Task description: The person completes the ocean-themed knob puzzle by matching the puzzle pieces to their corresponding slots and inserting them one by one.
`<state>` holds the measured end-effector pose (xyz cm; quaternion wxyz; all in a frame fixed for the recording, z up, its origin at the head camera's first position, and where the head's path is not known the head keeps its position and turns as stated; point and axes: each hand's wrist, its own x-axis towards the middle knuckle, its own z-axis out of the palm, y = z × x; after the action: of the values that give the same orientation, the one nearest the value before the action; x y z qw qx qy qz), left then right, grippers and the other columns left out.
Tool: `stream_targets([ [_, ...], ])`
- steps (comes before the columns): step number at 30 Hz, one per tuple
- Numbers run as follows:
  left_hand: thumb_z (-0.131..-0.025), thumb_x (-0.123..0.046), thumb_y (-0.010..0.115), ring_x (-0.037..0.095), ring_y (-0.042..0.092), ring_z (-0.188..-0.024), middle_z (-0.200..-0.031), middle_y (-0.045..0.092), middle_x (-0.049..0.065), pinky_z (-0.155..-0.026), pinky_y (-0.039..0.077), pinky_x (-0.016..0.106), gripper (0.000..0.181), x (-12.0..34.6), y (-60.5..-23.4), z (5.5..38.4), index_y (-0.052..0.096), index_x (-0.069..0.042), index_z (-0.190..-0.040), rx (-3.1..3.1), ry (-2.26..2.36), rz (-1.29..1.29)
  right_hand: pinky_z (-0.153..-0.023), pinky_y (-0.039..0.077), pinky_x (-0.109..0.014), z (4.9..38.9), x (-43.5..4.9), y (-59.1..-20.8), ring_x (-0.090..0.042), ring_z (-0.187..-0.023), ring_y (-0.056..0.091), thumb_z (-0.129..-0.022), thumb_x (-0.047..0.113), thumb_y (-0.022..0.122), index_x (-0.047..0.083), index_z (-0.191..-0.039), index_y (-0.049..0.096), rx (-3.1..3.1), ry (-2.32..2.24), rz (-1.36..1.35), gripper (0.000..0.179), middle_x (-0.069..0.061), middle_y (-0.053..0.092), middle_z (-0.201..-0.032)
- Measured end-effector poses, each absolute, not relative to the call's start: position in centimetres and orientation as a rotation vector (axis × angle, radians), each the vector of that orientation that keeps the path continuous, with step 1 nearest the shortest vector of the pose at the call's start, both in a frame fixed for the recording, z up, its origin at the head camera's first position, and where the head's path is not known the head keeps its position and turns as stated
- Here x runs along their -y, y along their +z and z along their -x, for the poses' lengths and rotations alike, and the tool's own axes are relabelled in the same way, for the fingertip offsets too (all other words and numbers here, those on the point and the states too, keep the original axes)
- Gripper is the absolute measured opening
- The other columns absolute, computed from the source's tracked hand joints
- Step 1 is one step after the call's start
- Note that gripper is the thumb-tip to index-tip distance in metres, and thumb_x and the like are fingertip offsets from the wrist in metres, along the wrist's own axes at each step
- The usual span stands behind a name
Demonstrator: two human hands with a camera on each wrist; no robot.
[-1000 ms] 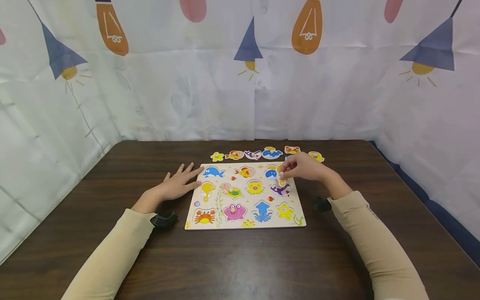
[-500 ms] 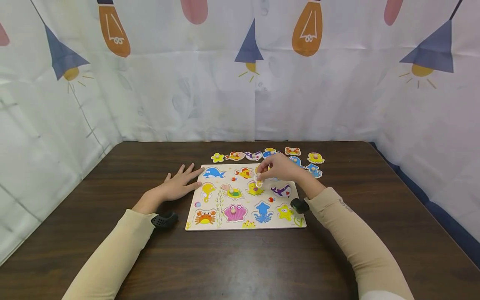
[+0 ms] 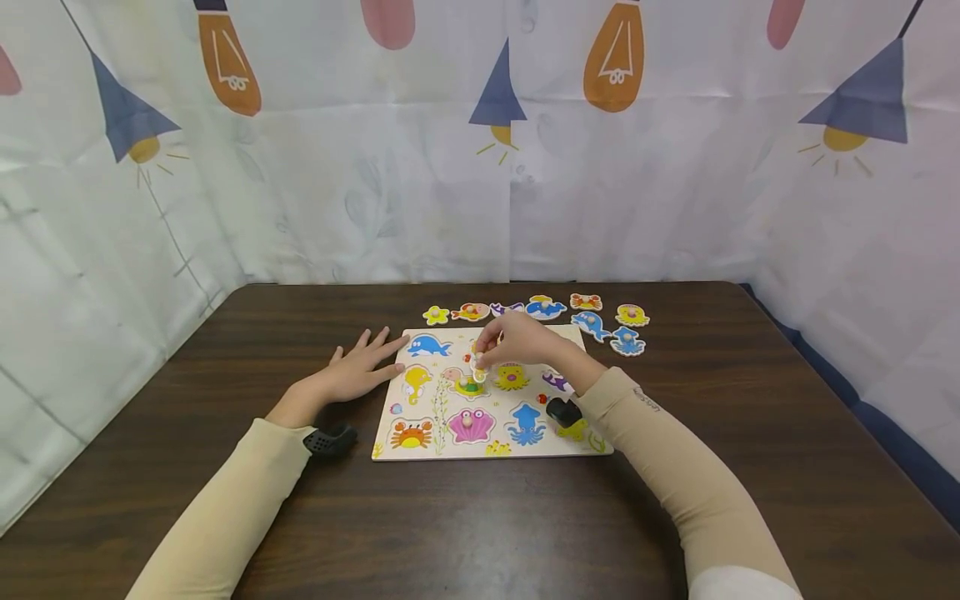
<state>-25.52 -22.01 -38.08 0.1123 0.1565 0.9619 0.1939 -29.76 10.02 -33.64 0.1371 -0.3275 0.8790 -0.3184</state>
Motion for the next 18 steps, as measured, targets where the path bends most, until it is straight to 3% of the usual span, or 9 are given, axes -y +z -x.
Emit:
stream_targets([
  [9, -0.108, -0.052, 0.044, 0.047, -0.008, -0.153, -0.17, 0.002, 0.019, -0.111, -0.005, 0.077, 0.07, 21.9, -38.1, 25.6, 0.02, -0.023, -0.166, -2.824, 0.555, -0.448, -0.068, 0.044, -0.027, 29.4, -7.4, -33.4, -0.018, -0.077, 0.054, -0.089, 0.015, 0.083, 0.006, -0.097, 0.079, -2.476, -0.94, 0.988, 0.013, 0.001, 0.066, -0.08],
  [18, -0.108, -0.055, 0.042, 0.048, -0.008, -0.153, -0.17, 0.002, 0.02, -0.11, -0.005, 0.078, 0.07, 21.8, -38.1, 25.7, 0.02, -0.024, -0.166, -2.824, 0.542, -0.431, -0.066, 0.04, -0.025, 28.7, -4.3, -33.5, -0.012, -0.07, 0.051, -0.09, 0.019, 0.083, 0.01, -0.096, 0.08, -2.421, -0.916, 1.0, 0.012, 0.003, 0.062, -0.075],
])
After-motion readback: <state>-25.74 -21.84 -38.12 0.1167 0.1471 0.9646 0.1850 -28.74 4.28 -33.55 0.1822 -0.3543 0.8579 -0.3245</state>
